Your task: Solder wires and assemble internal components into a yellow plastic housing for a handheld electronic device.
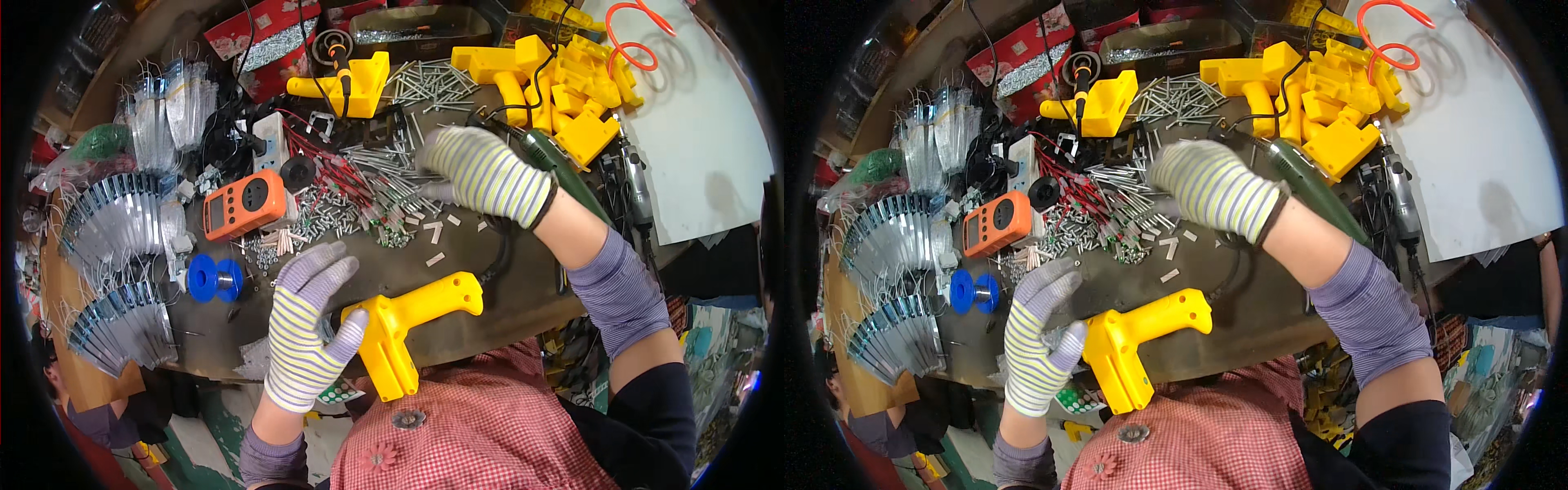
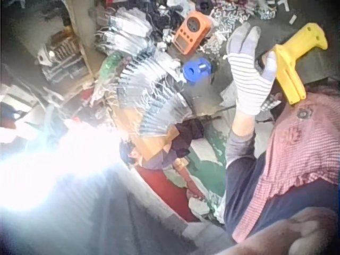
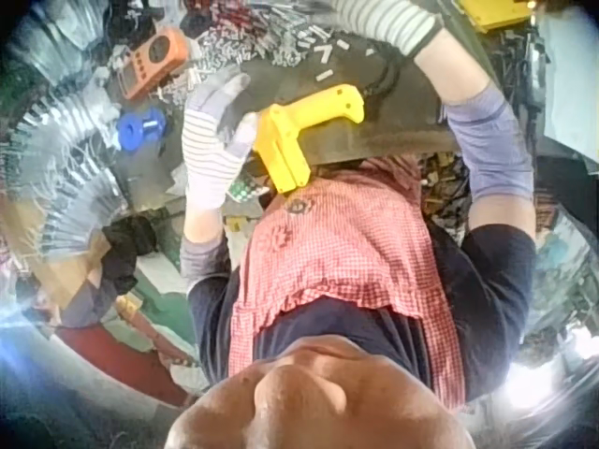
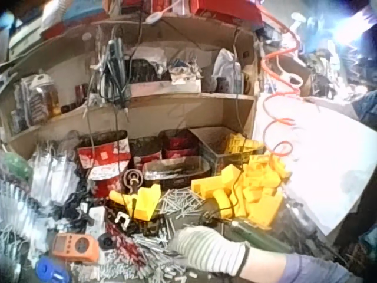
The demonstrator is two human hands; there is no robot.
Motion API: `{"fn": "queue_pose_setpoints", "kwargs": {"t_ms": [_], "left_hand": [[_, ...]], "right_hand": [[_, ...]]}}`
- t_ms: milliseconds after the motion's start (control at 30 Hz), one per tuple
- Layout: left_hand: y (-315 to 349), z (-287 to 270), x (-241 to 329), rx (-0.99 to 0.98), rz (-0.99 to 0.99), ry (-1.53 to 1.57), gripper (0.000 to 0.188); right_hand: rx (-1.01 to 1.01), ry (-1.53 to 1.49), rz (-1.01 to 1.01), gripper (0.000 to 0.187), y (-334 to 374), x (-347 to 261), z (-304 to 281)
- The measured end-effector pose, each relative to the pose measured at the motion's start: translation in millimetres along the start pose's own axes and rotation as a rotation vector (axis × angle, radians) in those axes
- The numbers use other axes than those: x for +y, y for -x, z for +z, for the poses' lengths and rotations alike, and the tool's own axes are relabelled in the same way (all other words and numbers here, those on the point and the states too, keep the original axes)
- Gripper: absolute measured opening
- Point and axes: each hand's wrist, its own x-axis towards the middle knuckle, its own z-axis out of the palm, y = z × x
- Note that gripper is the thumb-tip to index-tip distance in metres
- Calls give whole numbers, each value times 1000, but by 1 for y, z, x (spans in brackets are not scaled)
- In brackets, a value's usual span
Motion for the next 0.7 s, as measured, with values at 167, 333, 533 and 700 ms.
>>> {"fn": "queue_pose_setpoints", "kwargs": {"t_ms": [167, 333, 533, 700], "left_hand": [[-12, 4, 12, -67, 91, -41, 41], [-19, 3, 17, -47, 132, -65, 42], [-5, -6, 2, 174, -118, 178, 36], [-19, 15, -2, 297, 42, 198, 30]], "right_hand": [[14, 447, 425, 13, -45, 58, -14], [-134, 455, 335, 15, -60, 88, 0], [370, -5, 243, 24, -30, 16, -28], [341, -696, 63, 20, 23, -101, -35]]}}
